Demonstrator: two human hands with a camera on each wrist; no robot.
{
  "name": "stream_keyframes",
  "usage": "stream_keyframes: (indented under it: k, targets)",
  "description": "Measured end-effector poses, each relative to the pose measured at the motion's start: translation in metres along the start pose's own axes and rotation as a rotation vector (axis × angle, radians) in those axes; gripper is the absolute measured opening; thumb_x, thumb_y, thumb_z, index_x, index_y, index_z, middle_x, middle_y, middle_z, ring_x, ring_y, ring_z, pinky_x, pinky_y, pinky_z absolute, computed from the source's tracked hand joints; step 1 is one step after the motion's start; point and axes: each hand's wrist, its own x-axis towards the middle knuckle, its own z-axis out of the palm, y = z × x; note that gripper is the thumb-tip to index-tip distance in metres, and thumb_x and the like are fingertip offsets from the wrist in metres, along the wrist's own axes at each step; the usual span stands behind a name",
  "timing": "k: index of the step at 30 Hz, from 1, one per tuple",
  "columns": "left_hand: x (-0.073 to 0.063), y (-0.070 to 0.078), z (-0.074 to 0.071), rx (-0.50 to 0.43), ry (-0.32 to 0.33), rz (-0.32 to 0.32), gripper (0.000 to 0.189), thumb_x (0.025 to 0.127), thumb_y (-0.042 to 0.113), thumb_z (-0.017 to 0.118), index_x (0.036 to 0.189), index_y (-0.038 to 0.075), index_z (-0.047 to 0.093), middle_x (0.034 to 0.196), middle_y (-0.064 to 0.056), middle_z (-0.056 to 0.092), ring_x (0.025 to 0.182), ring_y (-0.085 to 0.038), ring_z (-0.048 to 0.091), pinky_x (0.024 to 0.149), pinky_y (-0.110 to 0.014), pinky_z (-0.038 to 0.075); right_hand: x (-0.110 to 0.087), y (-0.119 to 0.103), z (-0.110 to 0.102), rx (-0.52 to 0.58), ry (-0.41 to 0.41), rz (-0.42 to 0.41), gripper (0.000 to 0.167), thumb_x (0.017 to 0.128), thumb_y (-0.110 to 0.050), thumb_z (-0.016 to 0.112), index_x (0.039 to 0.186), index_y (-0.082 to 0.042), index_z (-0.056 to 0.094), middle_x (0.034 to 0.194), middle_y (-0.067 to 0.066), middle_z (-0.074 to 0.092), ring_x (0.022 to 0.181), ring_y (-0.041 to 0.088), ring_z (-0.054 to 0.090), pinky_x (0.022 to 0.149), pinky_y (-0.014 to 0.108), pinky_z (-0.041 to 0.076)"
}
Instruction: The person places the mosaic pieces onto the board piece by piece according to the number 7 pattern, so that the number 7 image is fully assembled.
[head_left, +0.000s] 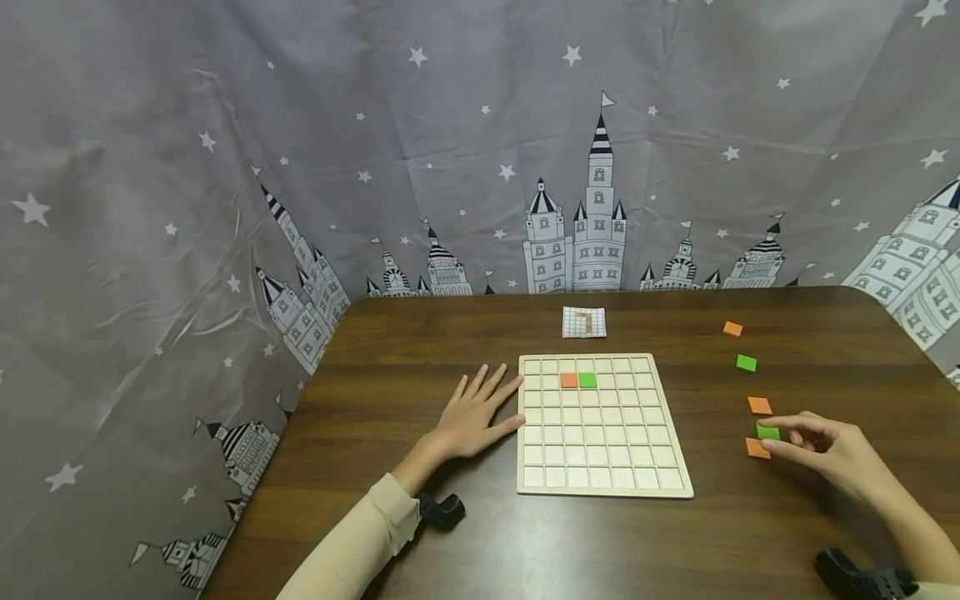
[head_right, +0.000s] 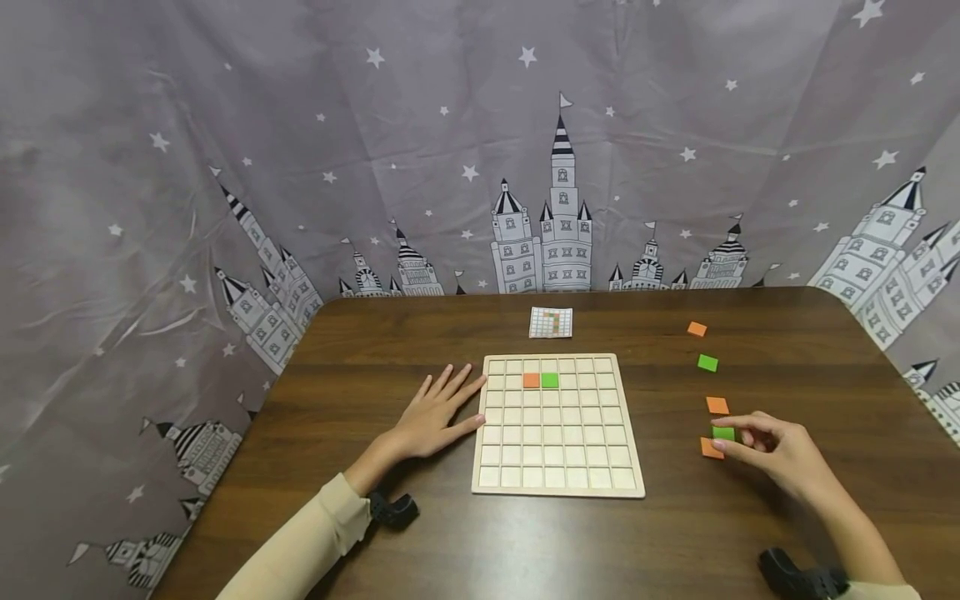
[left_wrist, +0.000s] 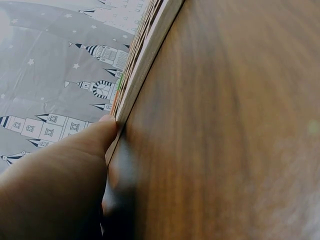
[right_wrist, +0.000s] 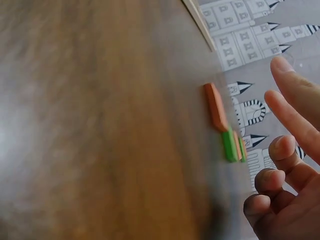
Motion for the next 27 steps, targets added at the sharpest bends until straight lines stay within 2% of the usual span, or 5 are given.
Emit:
stream_keyframes:
  k: [7,13,20,27]
  targets:
    - [0.000,-0.001,0.002,-0.001,0.000,-0.001,0.070,0.102,0.060,0.038,0.161,0.025,0.023,0.166,-0.009,0.014,0.151,-0.037,0.006,0.117,-0.061,0.005,-0.006,0.009,0.001,-0.029,-0.003,-0.002,0.021,0.085,-0.005,0.078,0.106,-0.004,0.074,0.075,-0.006,0.046,0.063,0.009,0.040,0.051,0.028,0.029]
    - [0.001,-0.002,0.003,0.009,-0.011,-0.013,0.071,0.101,0.063,0.035,0.161,0.028,0.020,0.166,-0.006,0.011,0.151,-0.035,0.004,0.118,-0.059,0.004,-0.005,0.014,0.004,-0.014,-0.006,-0.049,0.024,0.083,-0.001,0.079,0.106,-0.005,0.075,0.075,-0.003,0.045,0.065,0.009,0.040,0.053,0.026,0.029]
    - [0.000,-0.002,0.003,0.000,0.004,0.000,0.070,0.102,0.061,0.037,0.161,0.026,0.023,0.166,-0.009,0.014,0.151,-0.037,0.006,0.117,-0.061,0.006,-0.004,0.021,0.010,-0.008,0.009,-0.104,0.031,0.076,0.008,0.081,0.102,-0.008,0.077,0.073,-0.001,0.044,0.064,0.010,0.037,0.052,0.026,0.027]
    - [0.001,-0.002,0.003,0.006,-0.004,-0.005,0.071,0.102,0.062,0.035,0.161,0.027,0.021,0.166,-0.008,0.012,0.151,-0.036,0.005,0.118,-0.060,0.004,-0.004,0.023,0.011,-0.018,0.020,-0.120,0.033,0.073,0.011,0.081,0.100,-0.008,0.077,0.073,-0.001,0.043,0.064,0.011,0.037,0.052,0.026,0.028]
